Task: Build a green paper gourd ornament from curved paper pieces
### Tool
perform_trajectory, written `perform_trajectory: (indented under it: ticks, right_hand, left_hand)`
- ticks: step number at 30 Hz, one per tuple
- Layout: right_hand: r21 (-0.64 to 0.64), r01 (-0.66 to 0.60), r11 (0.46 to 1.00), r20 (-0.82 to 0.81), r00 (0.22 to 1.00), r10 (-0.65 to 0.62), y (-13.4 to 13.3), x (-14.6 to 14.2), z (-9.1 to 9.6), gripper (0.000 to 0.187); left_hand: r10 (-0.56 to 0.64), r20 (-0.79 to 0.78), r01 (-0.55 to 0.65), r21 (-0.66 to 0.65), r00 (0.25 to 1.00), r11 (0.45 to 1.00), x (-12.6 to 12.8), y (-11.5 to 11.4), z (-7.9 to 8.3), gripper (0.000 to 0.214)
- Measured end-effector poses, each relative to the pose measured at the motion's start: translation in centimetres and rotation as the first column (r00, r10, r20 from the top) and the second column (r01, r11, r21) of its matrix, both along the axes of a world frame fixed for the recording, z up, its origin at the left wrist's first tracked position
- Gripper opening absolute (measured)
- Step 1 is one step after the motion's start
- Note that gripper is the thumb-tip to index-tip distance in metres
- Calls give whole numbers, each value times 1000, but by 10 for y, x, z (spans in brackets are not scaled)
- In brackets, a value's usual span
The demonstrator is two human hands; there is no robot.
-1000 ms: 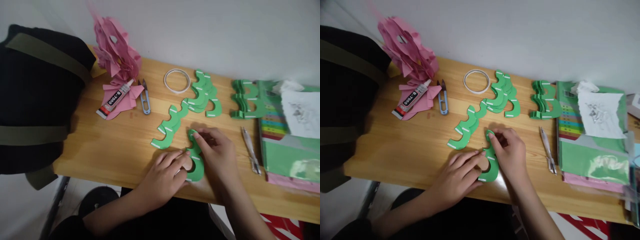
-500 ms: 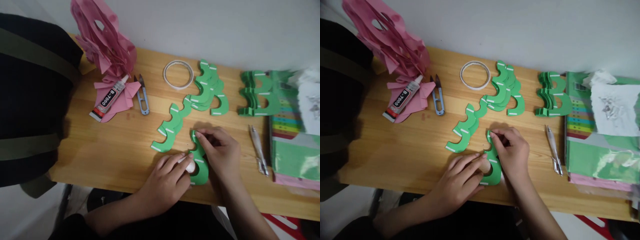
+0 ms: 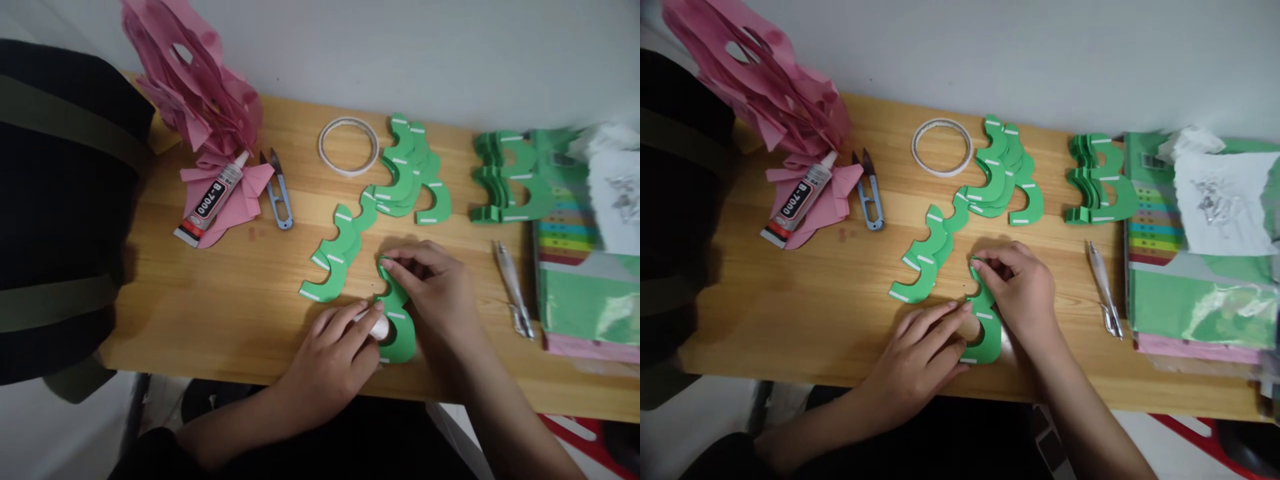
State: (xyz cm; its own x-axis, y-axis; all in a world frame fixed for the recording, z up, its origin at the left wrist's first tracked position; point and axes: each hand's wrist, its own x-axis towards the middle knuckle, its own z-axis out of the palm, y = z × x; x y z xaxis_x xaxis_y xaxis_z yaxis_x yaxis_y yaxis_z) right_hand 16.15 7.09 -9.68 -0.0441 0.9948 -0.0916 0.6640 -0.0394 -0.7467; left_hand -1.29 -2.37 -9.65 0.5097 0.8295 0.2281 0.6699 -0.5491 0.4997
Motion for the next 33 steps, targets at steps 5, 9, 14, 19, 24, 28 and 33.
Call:
perform_trajectory:
  ticks: [5, 9, 14, 19, 24, 28, 33]
  right_hand:
    - [-46, -15, 999, 19, 1000, 16, 6, 0, 3, 15]
    - [-37, -10, 999, 28, 1000, 11, 7, -1, 4, 14]
    - [-9, -8, 1000, 48, 999, 8, 7, -3, 3, 15]
    - [23, -19, 1000, 82, 996, 17, 6, -4, 3, 14]
    - [31, -10, 999, 97, 995, 7, 5, -4, 0, 16]
    - [15, -72, 997, -48, 996, 73, 7, 3, 2, 21]
    - [25, -270, 962, -48, 961, 271, 5, 15, 10, 23]
  left_hand:
    - [-2, 11, 2, -2, 1000, 1000, 0, 0, -1, 17]
    - [-2, 19, 3, -10, 1000, 1000, 0, 0, -2, 16]
    - [-1, 31, 1, 4, 1000, 1000, -1, 0, -2, 13]
    - [8, 23, -8, 13, 1000, 1000, 0, 0, -1, 14]
    - [7, 12, -7, 11, 1000, 1000, 0, -1, -1, 15]
    - [-1, 20, 2, -21, 1000, 1000, 1, -1, -1, 19]
    - [-12, -11, 12, -37, 1000, 999, 1, -2, 2, 20]
